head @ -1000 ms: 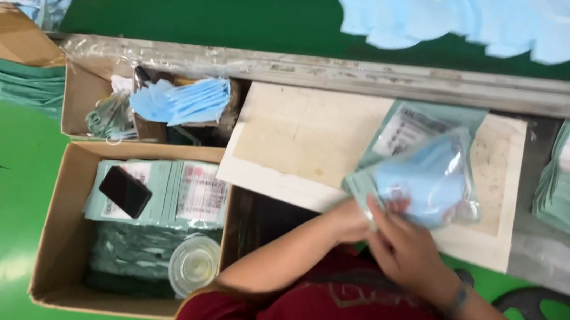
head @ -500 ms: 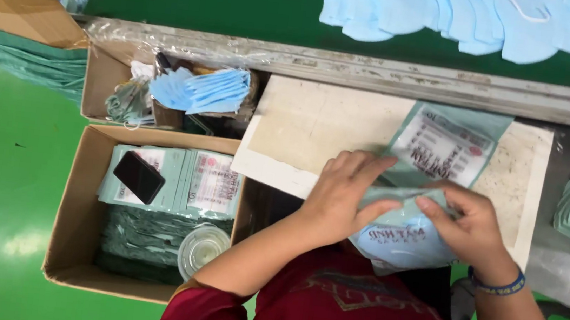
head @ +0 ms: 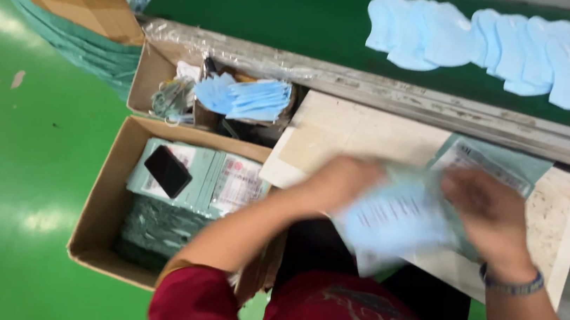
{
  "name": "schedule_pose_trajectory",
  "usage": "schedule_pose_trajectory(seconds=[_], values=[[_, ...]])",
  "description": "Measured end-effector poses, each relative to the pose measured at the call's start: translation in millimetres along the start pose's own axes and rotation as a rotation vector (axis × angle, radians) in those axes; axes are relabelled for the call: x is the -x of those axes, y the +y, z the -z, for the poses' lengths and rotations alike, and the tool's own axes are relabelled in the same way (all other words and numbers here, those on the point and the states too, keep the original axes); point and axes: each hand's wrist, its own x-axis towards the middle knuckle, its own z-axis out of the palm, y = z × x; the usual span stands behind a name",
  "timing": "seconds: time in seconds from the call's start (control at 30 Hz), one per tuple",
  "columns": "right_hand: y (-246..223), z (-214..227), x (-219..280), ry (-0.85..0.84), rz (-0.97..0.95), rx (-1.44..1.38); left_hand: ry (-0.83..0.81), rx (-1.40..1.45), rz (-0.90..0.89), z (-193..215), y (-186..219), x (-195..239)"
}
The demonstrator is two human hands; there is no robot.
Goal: Packaging stacks of blue face masks into plastic bags and organizing them for transport.
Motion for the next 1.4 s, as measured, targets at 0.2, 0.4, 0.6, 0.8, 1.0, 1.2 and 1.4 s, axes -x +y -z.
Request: schedule_pose_trajectory(seconds=[0.2, 0.4, 0.6, 0.8, 1.0, 1.2, 1.4], values=[[30.7, -1.9, -133.9, 0.187, 0.394, 0.010, 1.081, 0.020, 0.472, 262.1, -109.7, 9.3], [115.1, -55.4, -240.2, 0.412, 0.298, 0.426, 0.502, -0.371, 0.359, 148.4, -194.7, -111.0], [110.2, -65.6, -251.1, 0.290, 0.141, 0.780, 0.318, -0.294, 0.625, 77.7, -146.0, -273.9], [97.6, -56.1, -244.0, 0.217, 0.119, 0.577, 0.345, 0.091, 0.402, 0.1, -134.1, -341.5], [108.7, -32.3, -205.7, -0.070, 0.190, -0.777, 0.437, 0.198, -0.012, 67.6, -42.2, -162.5], [17.7, -52.7, -88.8, -0.540, 0.156, -0.245, 0.212, 0.055, 0.119, 39.9, -36.8, -11.8], [105.1, -122.3, -85.5, -0.493, 0.080, 0.201, 0.195, 0.015, 0.012, -27.2, -108.4, 20.5]])
